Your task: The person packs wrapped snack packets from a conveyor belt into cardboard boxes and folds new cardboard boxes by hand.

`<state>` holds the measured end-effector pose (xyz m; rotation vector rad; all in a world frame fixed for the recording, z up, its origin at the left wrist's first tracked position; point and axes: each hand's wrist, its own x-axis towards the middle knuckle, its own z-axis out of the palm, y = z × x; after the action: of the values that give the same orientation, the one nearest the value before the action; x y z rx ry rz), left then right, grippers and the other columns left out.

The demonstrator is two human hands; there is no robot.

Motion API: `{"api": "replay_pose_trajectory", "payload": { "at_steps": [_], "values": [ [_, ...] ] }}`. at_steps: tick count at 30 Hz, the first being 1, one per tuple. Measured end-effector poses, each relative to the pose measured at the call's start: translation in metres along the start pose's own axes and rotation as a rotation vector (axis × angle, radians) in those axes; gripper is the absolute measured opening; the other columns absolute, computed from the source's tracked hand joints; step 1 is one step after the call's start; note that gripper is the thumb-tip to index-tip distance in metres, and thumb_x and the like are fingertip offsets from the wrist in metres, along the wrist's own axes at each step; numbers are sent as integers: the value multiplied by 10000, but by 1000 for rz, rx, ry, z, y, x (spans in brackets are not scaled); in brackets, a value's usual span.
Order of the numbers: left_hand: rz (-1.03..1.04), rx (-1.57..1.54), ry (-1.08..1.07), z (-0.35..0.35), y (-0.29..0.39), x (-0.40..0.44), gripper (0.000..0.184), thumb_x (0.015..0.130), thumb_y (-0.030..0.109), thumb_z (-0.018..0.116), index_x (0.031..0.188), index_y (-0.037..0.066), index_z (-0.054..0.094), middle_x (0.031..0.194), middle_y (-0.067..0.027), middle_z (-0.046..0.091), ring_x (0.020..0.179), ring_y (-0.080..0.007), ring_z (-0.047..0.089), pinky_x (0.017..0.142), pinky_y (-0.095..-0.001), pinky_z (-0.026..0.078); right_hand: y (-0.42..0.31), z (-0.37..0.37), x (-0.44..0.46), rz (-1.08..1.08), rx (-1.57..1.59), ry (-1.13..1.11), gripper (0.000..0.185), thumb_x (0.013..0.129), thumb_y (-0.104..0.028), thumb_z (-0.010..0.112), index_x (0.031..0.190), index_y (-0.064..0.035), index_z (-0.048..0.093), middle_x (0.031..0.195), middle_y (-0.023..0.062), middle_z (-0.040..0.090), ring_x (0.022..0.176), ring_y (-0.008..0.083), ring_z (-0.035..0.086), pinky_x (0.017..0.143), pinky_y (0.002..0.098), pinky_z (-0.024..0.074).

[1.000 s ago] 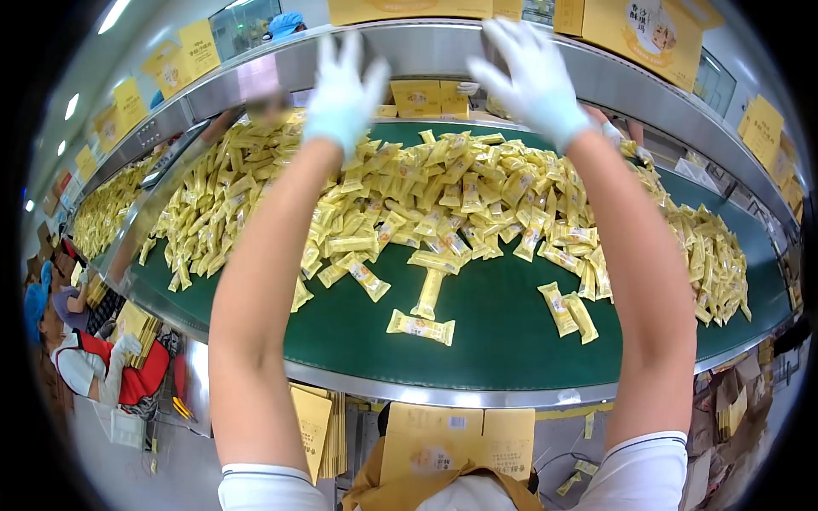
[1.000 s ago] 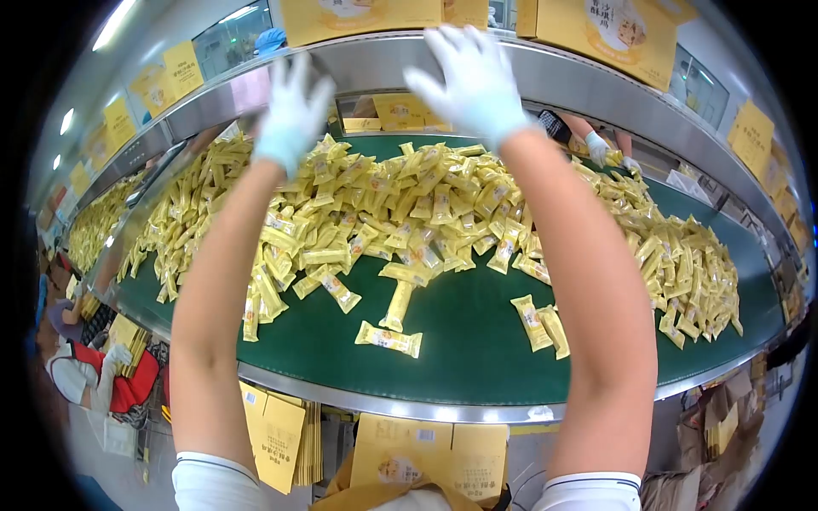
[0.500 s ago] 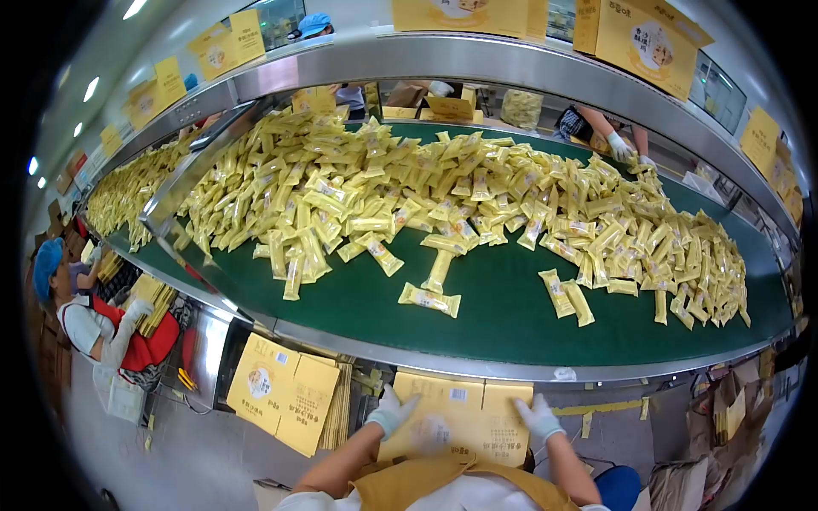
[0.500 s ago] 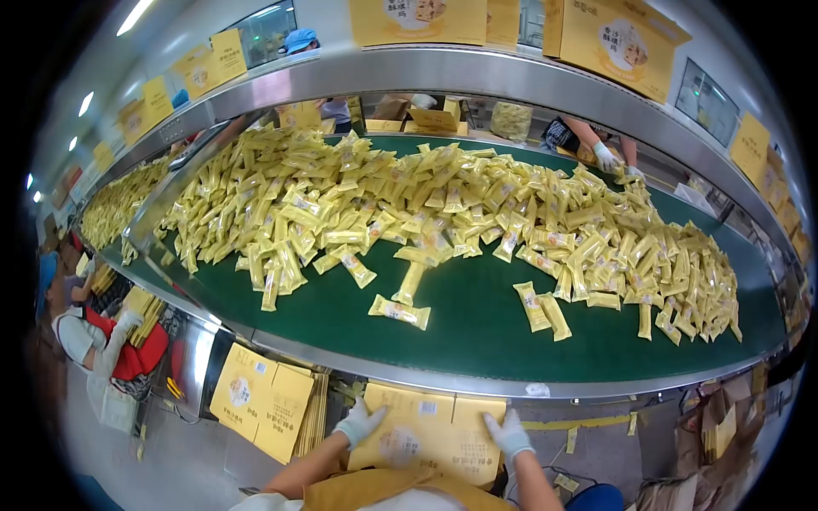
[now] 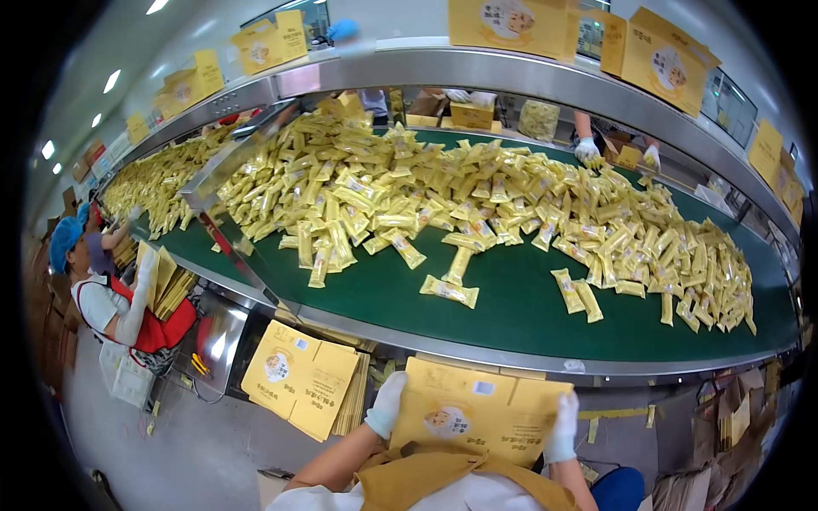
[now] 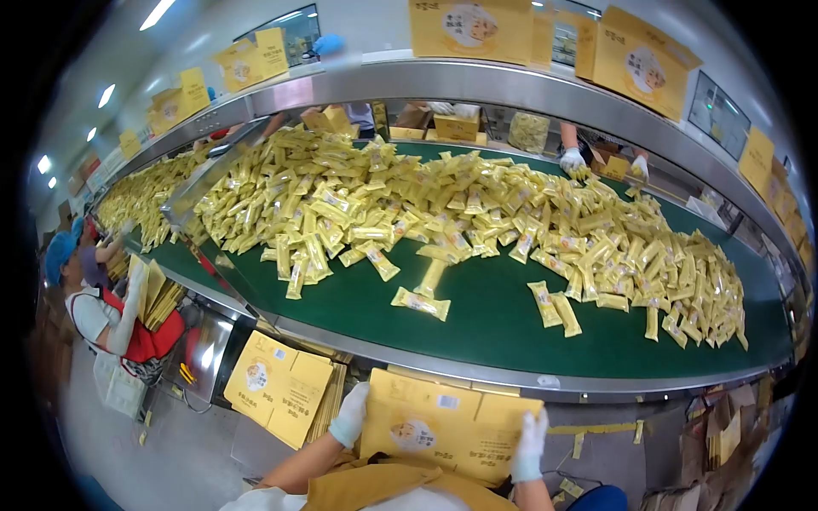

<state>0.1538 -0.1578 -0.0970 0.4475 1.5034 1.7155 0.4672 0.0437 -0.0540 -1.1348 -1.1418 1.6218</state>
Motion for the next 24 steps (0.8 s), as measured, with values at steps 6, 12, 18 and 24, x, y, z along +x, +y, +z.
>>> {"api": "replay_pose_trajectory", "payload": {
  "at_steps": [6, 12, 18, 24],
  "values": [
    [-34, 7, -864, 59, 141, -69, 513, 1077, 383, 390, 1397, 4, 522, 1434, -167, 521, 1347, -259, 477, 1146, -384, 340, -83, 0, 0, -442, -222, 85, 634, 1060, -381, 402, 1554, -9, 260, 1533, 216, 391, 1437, 297, 369, 1185, 427, 268],
    [310, 190, -1191, 67, 98, -58, 503, 1072, 379, 369, 1376, 41, 584, 1522, -256, 414, 1422, -386, 383, 1175, -429, 279, -45, -9, 30, -266, -233, 114, 679, 1076, -432, 383, 1558, 29, 256, 1614, 152, 298, 1458, 259, 321, 1177, 378, 278],
    [700, 541, -1113, 71, 118, -60, 451, 1075, 300, 320, 1343, 84, 611, 1474, -262, 459, 1296, -423, 483, 1073, -472, 358, -19, -25, 52, -437, -237, 52, 601, 1090, -361, 373, 1520, 54, 308, 1477, 183, 451, 1344, 265, 467, 1121, 363, 370],
    [1018, 668, -960, 68, 106, -56, 371, 1035, 285, 391, 1247, 102, 633, 1413, -229, 521, 1216, -390, 556, 982, -527, 412, -50, -32, 56, -105, -302, -207, 536, 980, -85, 515, 1454, 50, 306, 1356, 165, 514, 1210, 248, 559, 1036, 374, 463]
  ]
}}
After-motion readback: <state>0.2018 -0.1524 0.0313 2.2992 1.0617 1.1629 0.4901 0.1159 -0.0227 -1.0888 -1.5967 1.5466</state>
